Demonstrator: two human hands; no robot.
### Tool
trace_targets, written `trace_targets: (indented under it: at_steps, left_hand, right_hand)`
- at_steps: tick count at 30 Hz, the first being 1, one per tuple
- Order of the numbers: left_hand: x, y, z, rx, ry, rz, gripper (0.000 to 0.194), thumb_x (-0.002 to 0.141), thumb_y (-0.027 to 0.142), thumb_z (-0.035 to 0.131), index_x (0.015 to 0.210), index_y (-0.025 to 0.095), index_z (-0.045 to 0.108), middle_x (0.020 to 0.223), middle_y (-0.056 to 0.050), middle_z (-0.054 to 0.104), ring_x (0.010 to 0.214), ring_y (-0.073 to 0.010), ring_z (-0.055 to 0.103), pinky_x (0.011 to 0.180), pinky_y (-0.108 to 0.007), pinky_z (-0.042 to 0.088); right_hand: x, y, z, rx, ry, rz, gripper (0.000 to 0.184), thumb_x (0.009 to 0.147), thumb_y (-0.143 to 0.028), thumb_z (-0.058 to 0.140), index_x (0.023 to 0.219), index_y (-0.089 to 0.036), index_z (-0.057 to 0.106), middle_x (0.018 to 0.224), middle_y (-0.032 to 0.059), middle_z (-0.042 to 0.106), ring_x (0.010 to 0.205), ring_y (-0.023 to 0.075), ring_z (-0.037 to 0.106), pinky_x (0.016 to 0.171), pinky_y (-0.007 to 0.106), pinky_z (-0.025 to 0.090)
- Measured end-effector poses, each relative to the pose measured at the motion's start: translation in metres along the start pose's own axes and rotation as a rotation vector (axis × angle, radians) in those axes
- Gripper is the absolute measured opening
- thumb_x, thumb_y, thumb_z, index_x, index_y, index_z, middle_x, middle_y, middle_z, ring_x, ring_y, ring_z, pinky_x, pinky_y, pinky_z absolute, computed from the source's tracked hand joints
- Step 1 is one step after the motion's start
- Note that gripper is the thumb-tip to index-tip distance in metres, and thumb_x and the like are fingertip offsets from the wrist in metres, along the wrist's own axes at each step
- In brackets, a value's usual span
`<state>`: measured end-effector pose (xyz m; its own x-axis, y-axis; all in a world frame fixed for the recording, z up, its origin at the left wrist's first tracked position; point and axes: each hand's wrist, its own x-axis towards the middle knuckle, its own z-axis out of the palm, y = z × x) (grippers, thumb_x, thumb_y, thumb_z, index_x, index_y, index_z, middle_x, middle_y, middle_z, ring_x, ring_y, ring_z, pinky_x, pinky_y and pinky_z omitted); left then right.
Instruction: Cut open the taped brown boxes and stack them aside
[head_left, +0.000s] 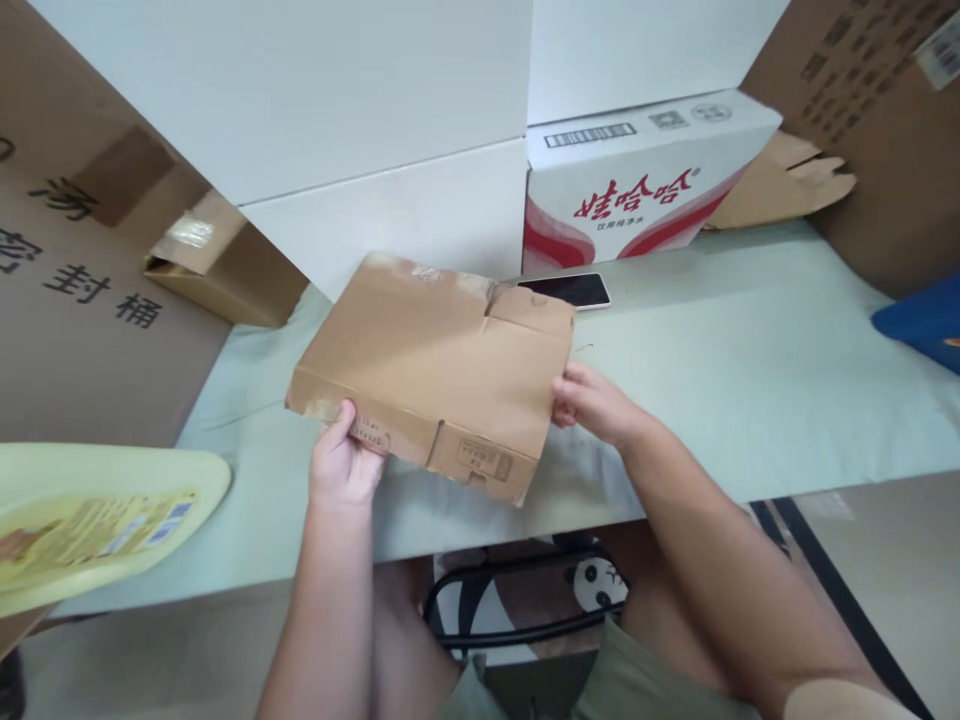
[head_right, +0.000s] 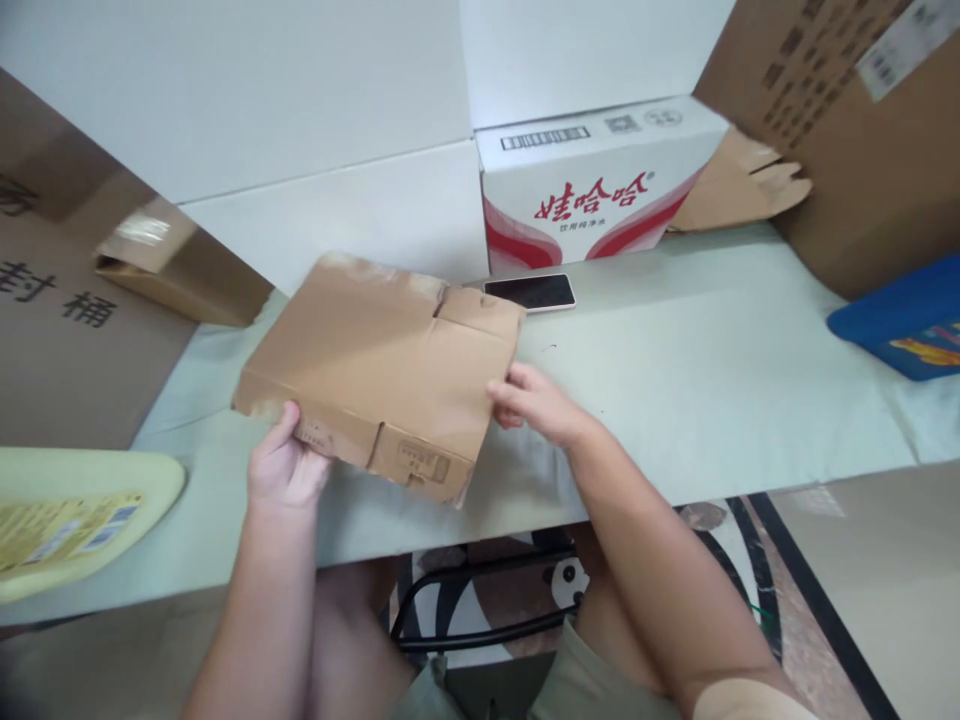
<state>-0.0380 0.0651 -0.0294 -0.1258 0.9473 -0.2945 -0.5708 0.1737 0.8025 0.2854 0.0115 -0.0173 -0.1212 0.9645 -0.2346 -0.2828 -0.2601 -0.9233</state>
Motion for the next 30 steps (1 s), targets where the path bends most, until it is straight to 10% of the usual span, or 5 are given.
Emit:
trace_targets:
  at_steps: [9,14,19,23,30]
  left_hand:
    - [-0.009,-0.006,0.031,0.014,-0.016,-0.042,0.027,0.071,0.029,0.084,0.095,0.023,0.073,0.098,-0.003,0.082,0.091,-0.0189,0.078,0.081,-0.027,0.064]
    - [-0.019,-0.001,0.042,-0.056,-0.212,-0.085,0.032,0.068,0.045,0.081,0.089,0.025,0.069,0.077,0.002,0.073,0.062,-0.0137,0.068,0.059,-0.025,0.058]
    - [-0.026,-0.001,0.049,-0.059,-0.289,-0.154,0.029,0.069,0.043,0.081,0.086,0.023,0.067,0.073,0.005,0.066,0.058,-0.0101,0.063,0.059,-0.024,0.057]
    - [-0.029,-0.007,0.051,-0.025,-0.31,-0.137,0.032,0.063,0.033,0.093,0.079,0.023,0.067,0.067,0.007,0.064,0.054,-0.0071,0.06,0.056,-0.02,0.056]
    - [-0.021,-0.017,0.046,0.102,-0.174,-0.108,0.032,0.052,0.027,0.103,0.069,0.02,0.076,0.061,0.003,0.072,0.048,-0.0052,0.058,0.05,-0.016,0.053]
  right_hand:
    - [-0.025,0.014,0.042,0.238,0.263,0.021,0.057,0.058,-0.049,0.093,0.104,-0.024,0.069,0.107,0.0085,0.079,0.097,0.0292,0.075,0.087,0.043,0.063]
    - [-0.044,-0.013,0.027,0.206,0.48,-0.315,0.045,0.067,-0.053,0.089,0.089,-0.024,0.063,0.088,0.0033,0.074,0.075,0.0207,0.07,0.066,0.034,0.062]
    - [-0.071,-0.056,-0.022,0.204,0.717,-0.642,0.044,0.068,-0.048,0.094,0.088,-0.028,0.06,0.07,-0.0073,0.057,0.042,0.0067,0.041,0.029,0.023,0.025]
    - [-0.095,-0.08,-0.081,0.122,1.111,-0.74,0.034,0.073,-0.022,0.091,0.084,-0.031,0.06,0.086,-0.0055,0.072,0.055,0.0088,0.064,0.034,0.02,0.038]
    - [-0.094,-0.098,-0.189,-0.098,1.373,-0.655,0.033,0.093,-0.001,0.059,0.076,-0.027,0.048,0.082,-0.0073,0.077,0.045,0.0064,0.066,0.044,0.026,0.052]
